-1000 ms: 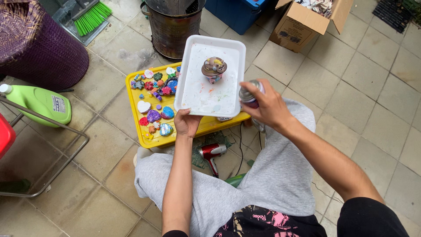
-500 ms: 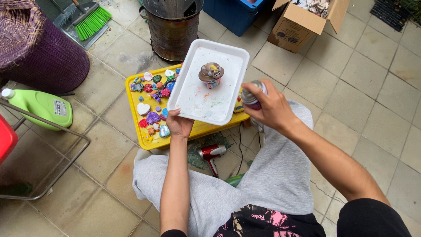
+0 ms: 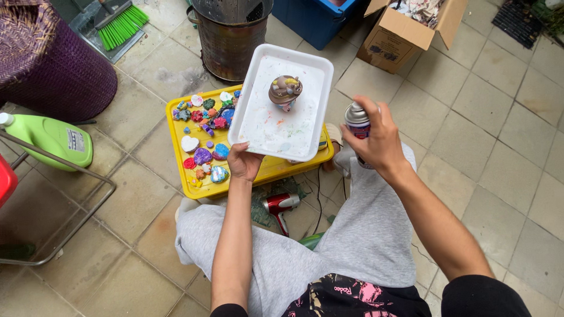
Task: The person sits on the floor holding a white tray and sprays a clear finish from an aerosol can onto small painted clay crafts, rotating each item to coat it. They spray a heart, a cake-shaped piece, a pig figurine, and a toy car one at a time, turning the items by hand between passes.
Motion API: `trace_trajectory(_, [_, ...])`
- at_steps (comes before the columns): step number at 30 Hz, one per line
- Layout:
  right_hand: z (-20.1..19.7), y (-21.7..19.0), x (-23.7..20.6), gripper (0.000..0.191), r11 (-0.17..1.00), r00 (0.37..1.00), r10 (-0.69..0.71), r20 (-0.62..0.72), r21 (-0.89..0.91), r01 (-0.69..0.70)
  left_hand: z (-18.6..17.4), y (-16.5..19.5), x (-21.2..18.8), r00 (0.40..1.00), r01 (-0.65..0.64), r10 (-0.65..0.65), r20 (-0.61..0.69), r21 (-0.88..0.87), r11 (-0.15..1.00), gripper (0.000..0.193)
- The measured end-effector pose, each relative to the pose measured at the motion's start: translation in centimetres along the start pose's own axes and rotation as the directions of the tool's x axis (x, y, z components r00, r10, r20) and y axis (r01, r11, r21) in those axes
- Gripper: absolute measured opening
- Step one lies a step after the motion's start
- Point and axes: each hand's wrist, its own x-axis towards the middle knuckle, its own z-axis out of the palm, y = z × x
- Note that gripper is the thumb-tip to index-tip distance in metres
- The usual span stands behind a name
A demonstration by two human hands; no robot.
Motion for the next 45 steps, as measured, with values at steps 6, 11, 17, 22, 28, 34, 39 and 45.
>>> trace_trajectory(6, [-2.8,1.2,-0.3,0.068,0.998,0.998,0.032,-0.053,-0.052,-0.035,3.5,-4.2,2.9,0.983,0.077,-0.077,0.164,0.006,0.997,0.071])
trace_trajectory(11, [-5.8,2.5,0.1,0.064,0.993,0.999,0.020,-0.049,-0.115,-0.025,7.5,-10.0,5.4,0.960,0.169,-0.165,0.227,0.002,0.986,0.069])
trace_trajectory(17, [-9.3,4.6,0.5,0.064,0.972,0.988,0.029,-0.154,-0.224,-0.063,10.0,-16.5,6.0,0.946,0.225,-0.205,0.252,-0.051,0.973,0.069])
trace_trajectory(22, [-13.2,5.2,-1.7,0.062,0.967,0.939,0.108,-0.326,-0.185,-0.175,12.0,-21.2,2.3,0.963,0.133,-0.123,0.240,-0.026,0.991,0.073])
trace_trajectory(28, [-19.1,5.4,-6.5,0.063,0.944,0.927,0.099,-0.361,-0.261,-0.203,16.1,-26.2,-2.5,0.965,0.127,-0.126,0.228,0.008,0.992,0.075])
trace_trajectory(34, [-25.1,5.6,-12.1,0.064,0.900,0.922,0.090,-0.377,-0.366,-0.238,19.6,-32.6,-6.9,0.938,0.238,-0.231,0.259,0.002,0.971,0.074])
trace_trajectory(39, [-29.4,5.6,-15.3,0.063,0.866,0.894,0.150,-0.422,-0.380,-0.325,21.6,-35.5,-9.6,0.905,0.349,-0.330,0.267,-0.025,0.937,0.074])
trace_trajectory(45, [-32.6,6.3,-16.6,0.064,0.849,0.929,0.107,-0.353,-0.454,-0.271,22.3,-37.1,-11.4,0.885,0.398,-0.374,0.276,-0.032,0.917,0.074])
